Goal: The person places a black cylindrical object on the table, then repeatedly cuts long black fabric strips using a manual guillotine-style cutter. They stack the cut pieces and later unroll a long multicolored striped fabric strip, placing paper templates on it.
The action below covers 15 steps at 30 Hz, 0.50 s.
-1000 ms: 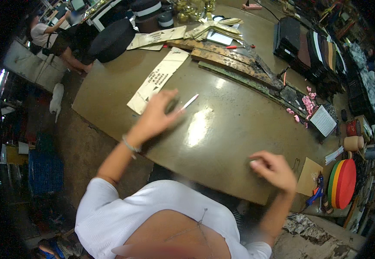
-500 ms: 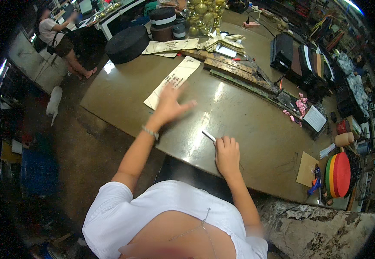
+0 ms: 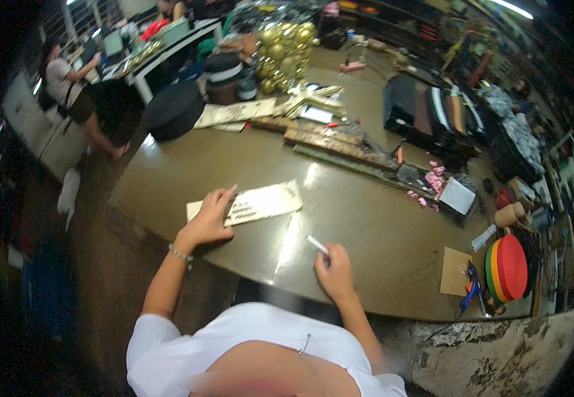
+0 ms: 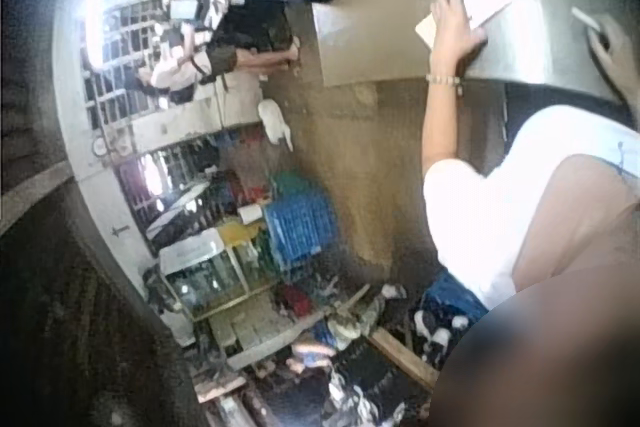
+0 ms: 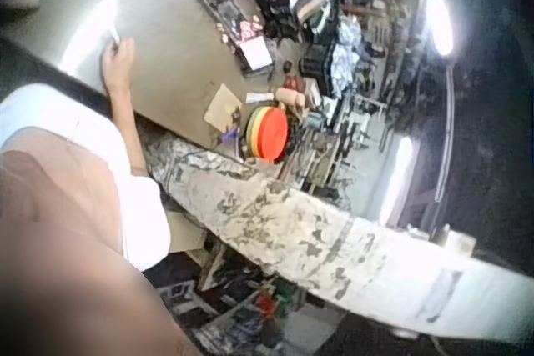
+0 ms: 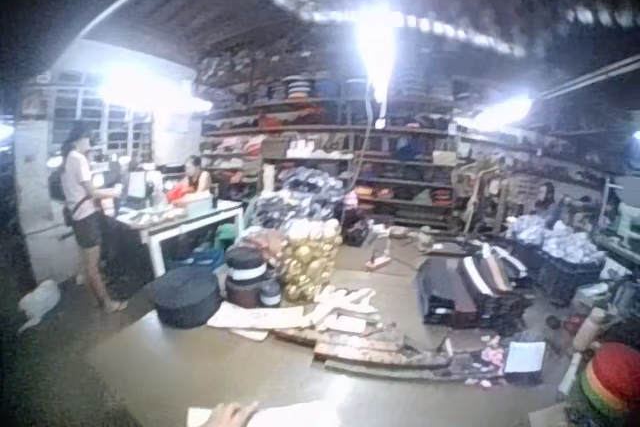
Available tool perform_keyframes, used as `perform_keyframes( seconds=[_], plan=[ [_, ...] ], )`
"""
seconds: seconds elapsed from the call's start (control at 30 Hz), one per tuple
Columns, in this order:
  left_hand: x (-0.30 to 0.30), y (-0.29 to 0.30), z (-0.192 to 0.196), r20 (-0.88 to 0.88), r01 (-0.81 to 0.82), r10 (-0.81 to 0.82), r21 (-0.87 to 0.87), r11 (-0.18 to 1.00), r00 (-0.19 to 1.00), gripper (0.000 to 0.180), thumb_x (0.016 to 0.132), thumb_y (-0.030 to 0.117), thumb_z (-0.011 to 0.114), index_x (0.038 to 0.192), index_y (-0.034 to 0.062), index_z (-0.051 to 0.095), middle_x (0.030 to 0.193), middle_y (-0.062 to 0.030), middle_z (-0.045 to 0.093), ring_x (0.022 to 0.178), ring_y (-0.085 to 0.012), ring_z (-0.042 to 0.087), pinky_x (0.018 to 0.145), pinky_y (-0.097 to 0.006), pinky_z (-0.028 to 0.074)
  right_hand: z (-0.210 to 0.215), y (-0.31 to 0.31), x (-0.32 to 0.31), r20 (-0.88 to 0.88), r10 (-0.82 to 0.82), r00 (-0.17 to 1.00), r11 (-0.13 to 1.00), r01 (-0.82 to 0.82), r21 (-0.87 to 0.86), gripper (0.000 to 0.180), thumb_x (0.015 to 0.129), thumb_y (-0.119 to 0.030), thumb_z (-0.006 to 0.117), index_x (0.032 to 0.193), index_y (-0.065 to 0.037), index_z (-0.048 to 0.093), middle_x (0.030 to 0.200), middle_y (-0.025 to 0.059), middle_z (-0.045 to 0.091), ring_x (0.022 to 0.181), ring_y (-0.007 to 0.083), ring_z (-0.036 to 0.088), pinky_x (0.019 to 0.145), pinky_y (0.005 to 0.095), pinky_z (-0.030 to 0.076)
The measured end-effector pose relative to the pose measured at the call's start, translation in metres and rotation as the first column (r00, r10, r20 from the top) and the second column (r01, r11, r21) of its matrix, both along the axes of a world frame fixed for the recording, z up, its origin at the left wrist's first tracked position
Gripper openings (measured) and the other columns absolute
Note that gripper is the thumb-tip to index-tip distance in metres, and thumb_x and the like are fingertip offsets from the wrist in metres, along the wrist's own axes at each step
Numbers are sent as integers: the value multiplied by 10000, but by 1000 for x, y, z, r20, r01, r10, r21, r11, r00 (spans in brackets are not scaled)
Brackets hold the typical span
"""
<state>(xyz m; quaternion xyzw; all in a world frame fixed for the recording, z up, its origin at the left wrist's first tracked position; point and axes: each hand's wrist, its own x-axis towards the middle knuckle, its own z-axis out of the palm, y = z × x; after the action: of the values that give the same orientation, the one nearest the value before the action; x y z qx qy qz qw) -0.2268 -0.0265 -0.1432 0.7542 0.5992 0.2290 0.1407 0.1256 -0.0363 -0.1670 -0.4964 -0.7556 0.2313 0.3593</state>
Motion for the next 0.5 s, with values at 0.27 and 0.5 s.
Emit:
perform_keyframes(
  seconds=[0.27, 0.5],
  plan=[
    [-6, 38, -18, 38, -267, 264, 125, 956, 964, 685, 639, 187, 701, 1304, 124, 549, 1237, -145, 484, 1224, -363, 430, 1085, -467, 310, -11, 4, 8, 159, 155, 975, 986, -163, 34, 148, 899, -226, 656, 885, -83, 691, 769, 155, 637, 695, 338, 602, 660, 402, 477],
    [-15, 29, -31, 99, -142, 123, 216, 966, 988, 575, 655, 120, 718, 1219, 102, 610, 1221, -142, 493, 1201, -351, 448, 1069, -449, 353, 2, 7, 8, -236, 66, 970, 978, -16, 206, 157, 939, -201, 565, 982, -85, 662, 891, 152, 633, 823, 328, 602, 764, 385, 453]
  ],
)
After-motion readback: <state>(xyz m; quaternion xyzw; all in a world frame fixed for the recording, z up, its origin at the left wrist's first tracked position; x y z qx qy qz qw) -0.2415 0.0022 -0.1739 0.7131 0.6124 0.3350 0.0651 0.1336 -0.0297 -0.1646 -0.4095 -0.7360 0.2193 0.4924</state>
